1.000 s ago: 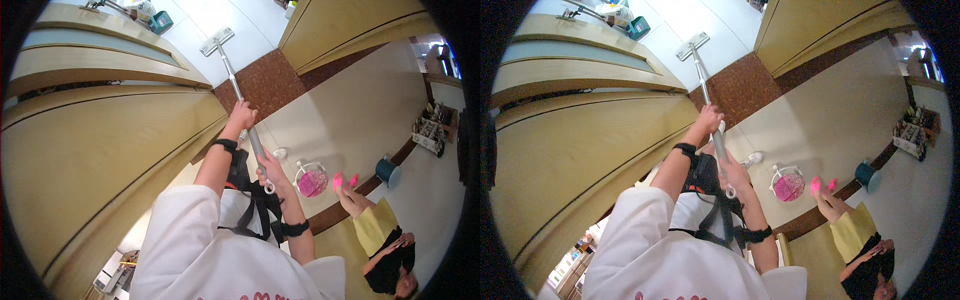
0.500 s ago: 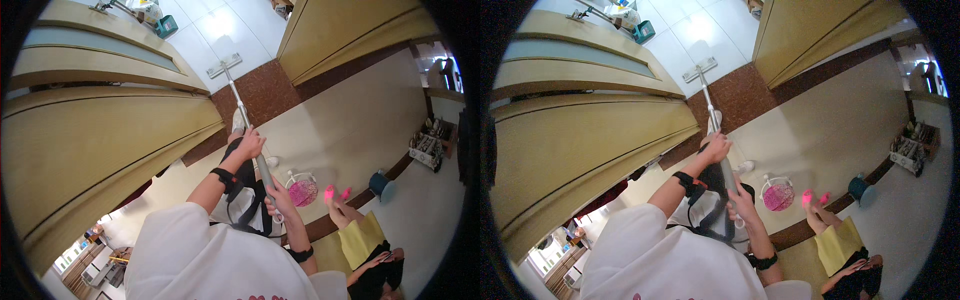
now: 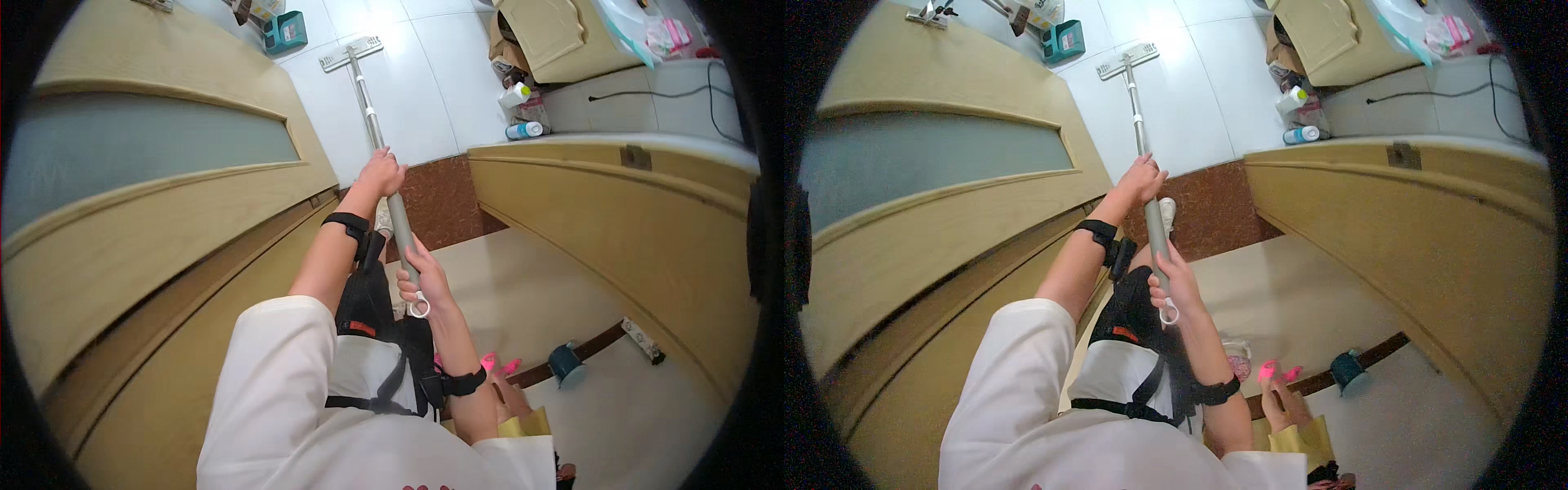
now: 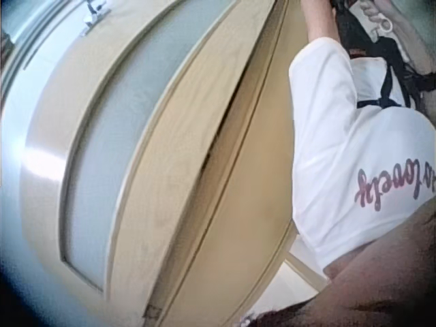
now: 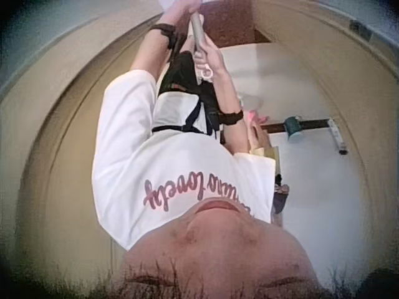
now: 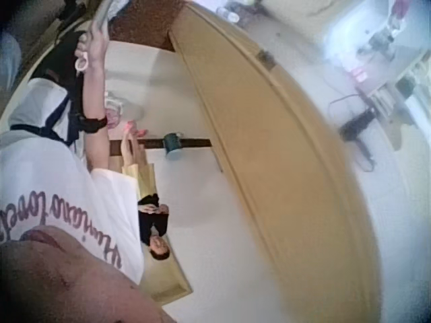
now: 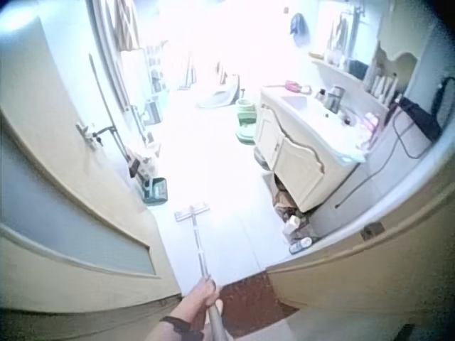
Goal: Mop the tiled floor of a bathroom and hallway.
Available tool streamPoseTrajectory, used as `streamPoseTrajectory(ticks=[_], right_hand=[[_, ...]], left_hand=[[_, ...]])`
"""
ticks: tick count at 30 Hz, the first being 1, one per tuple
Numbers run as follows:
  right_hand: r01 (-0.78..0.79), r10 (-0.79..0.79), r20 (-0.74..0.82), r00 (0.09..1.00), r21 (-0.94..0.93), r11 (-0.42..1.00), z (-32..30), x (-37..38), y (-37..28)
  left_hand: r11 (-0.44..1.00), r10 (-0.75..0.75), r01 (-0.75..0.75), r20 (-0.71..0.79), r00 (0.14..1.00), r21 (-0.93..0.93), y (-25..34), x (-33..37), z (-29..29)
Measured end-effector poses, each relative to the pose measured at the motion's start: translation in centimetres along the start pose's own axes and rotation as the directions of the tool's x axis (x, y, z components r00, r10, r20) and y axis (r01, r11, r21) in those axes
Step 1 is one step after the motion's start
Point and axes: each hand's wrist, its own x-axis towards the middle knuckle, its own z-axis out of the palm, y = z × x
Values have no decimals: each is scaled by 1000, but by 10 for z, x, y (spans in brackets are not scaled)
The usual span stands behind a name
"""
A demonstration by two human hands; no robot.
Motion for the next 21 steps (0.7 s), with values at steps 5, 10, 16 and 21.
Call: streamPoseTrajectory(ticks=[5,10,16,21], right_hand=[[-41,38,-87,995,-24,999,-18,-25,8],[-57,39,-171,984,-100,993,-57,-130,36],[-108,113,-272,956,33,994,-93,-259,80],[-104,79,-362,929,-51,993,-102,-322,99]], left_hand=[[997,-7,5,-21,1000,-78,30,-9,10],[979,139,-158,-144,980,-128,124,-71,24],[885,336,-184,314,888,-427,234,-134,24],[825,474,-271,345,810,-495,286,-167,58]])
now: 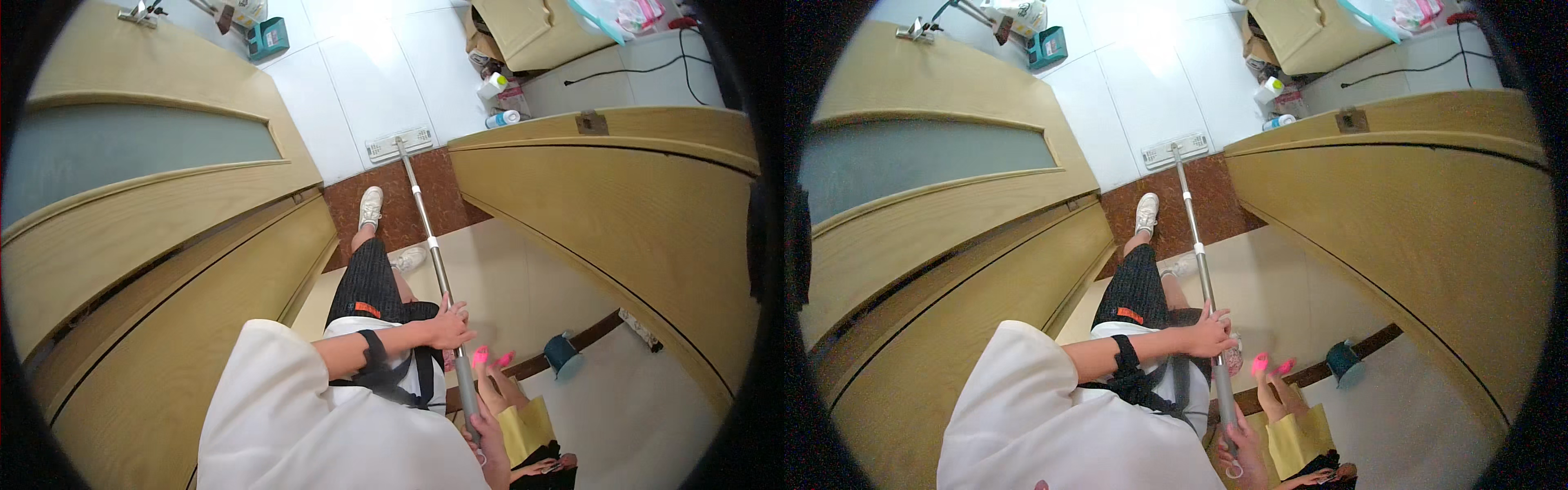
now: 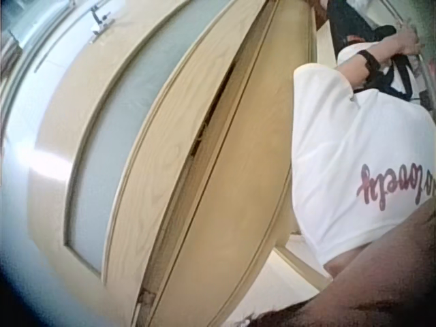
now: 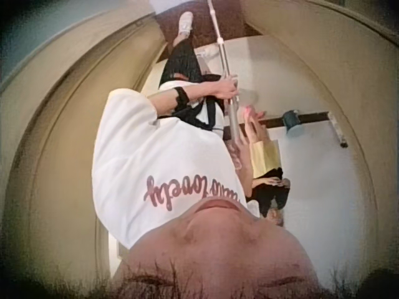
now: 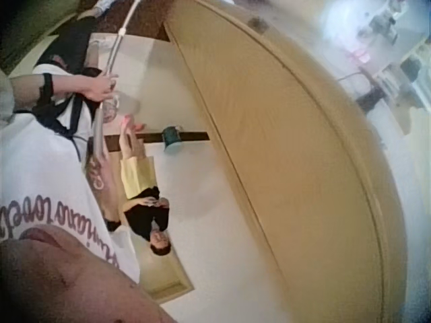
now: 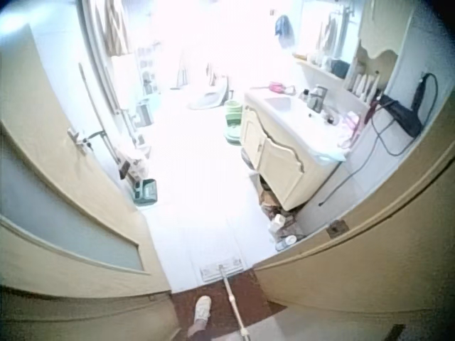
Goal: Mop the tiled floor of a bathroom and hallway.
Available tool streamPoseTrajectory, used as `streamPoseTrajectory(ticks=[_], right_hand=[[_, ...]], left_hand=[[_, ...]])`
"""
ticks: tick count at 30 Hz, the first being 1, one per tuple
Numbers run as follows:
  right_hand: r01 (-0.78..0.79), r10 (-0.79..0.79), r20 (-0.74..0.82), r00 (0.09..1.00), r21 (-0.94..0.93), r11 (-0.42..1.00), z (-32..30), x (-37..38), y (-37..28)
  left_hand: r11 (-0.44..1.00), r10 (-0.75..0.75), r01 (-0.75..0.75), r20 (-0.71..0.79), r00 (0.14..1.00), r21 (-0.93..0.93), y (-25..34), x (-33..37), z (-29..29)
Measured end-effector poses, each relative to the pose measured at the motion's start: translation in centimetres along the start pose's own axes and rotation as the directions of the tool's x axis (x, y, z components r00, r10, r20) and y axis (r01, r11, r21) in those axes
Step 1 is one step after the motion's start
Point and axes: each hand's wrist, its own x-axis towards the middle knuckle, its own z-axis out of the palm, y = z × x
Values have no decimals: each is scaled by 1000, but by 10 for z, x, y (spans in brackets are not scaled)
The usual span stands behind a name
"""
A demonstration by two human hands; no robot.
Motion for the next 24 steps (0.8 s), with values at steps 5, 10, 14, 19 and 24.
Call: streamPoseTrajectory(ticks=[5,10,14,19,24], right_hand=[[97,-99,73,992,32,995,13,37,-18],[258,-252,79,965,-86,962,57,137,-98],[206,-205,139,969,12,979,117,168,-214],[287,-271,223,936,-41,957,211,209,-318],[324,-293,235,927,-103,941,236,223,-320]], left_hand=[[998,-22,30,-145,989,48,-28,20,-27],[924,-36,159,-335,941,347,-113,75,-135],[888,-134,255,-316,939,382,-153,109,-261],[869,-139,360,-530,836,340,-219,124,-391],[867,-90,379,-647,757,323,-243,116,-402]])
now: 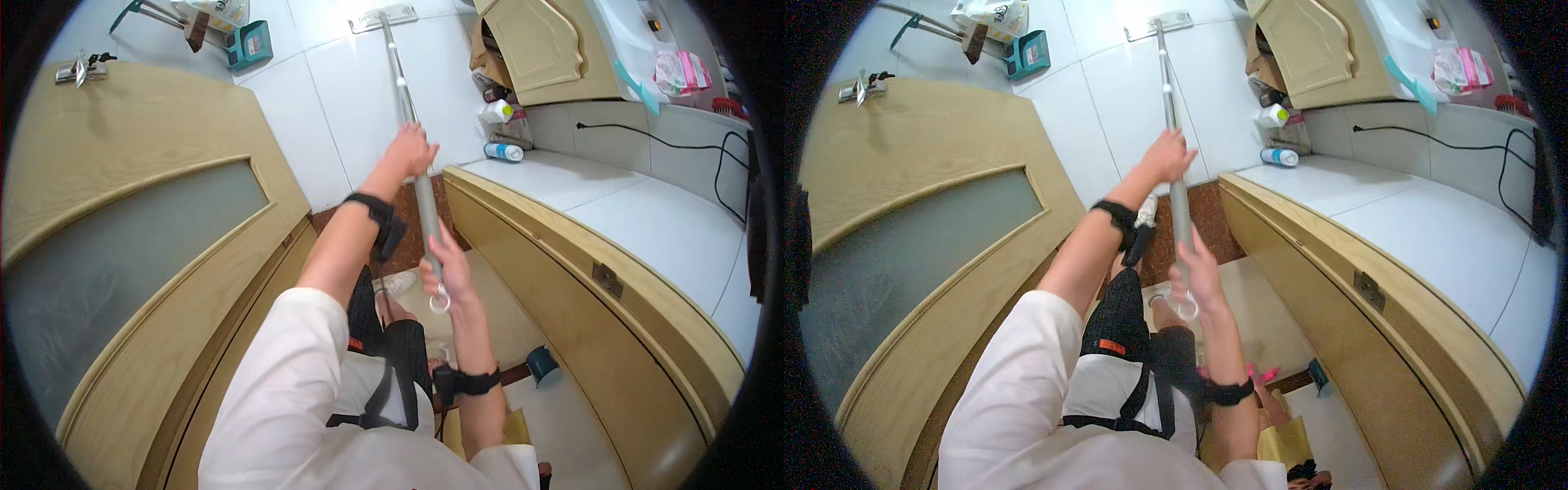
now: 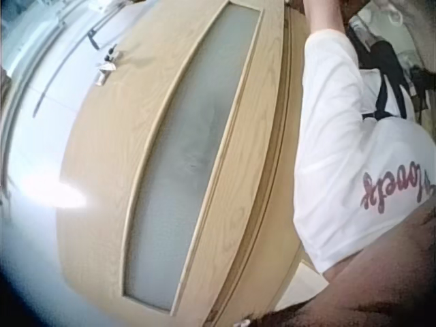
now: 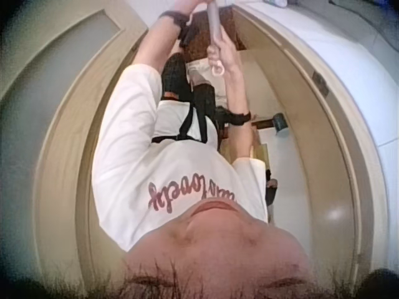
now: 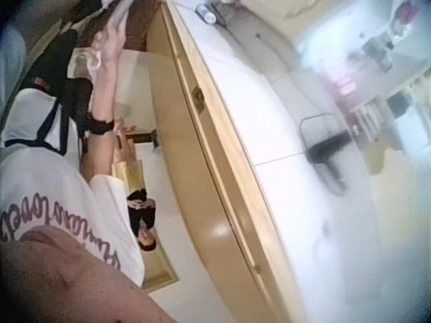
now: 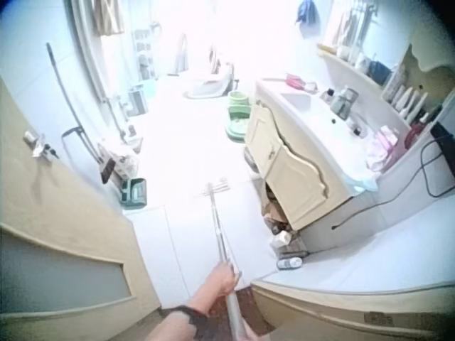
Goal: Mop the tiled floor of a bathroom and hallway.
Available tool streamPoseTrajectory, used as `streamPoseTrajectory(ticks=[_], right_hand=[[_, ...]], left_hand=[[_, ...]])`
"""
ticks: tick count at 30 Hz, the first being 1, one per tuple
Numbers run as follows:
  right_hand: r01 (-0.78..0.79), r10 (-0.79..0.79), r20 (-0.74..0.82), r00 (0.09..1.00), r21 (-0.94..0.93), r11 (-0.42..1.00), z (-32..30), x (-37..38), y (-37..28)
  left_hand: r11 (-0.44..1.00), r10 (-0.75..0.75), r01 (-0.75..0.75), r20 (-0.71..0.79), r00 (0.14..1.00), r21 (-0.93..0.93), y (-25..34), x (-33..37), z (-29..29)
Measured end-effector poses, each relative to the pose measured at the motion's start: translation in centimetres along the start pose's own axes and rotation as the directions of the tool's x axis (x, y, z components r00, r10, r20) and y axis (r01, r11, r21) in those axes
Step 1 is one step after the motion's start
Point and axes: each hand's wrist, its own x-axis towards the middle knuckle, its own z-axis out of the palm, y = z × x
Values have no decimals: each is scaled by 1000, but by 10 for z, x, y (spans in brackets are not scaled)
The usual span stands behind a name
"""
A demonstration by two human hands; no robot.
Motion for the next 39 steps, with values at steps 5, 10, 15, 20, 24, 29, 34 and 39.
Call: streamPoseTrajectory(ticks=[5,10,15,20,24,29,34,39], right_hand=[[-133,135,-50,990,43,990,-36,-75,69],[-254,253,-107,962,2,967,-83,-193,126],[-373,377,-61,924,66,925,-86,-242,95],[-295,297,-63,953,40,955,-44,-160,62],[-274,273,20,962,31,961,15,-59,12],[-168,170,102,980,-34,985,101,55,-69],[-185,185,37,982,-5,983,155,108,-108],[-165,147,-108,983,-182,969,92,6,-81]], left_hand=[[997,15,2,207,978,-82,74,-100,5],[976,123,-86,178,976,-199,167,-207,22],[950,177,-121,176,968,-288,200,-232,17],[974,114,-85,131,985,-212,114,-172,-1],[969,-72,100,131,989,-225,9,-99,-39],[970,-144,154,63,988,-187,-114,-1,-97],[989,-132,139,121,984,-45,-177,49,-134],[995,101,-97,142,985,-37,-68,1,-118]])
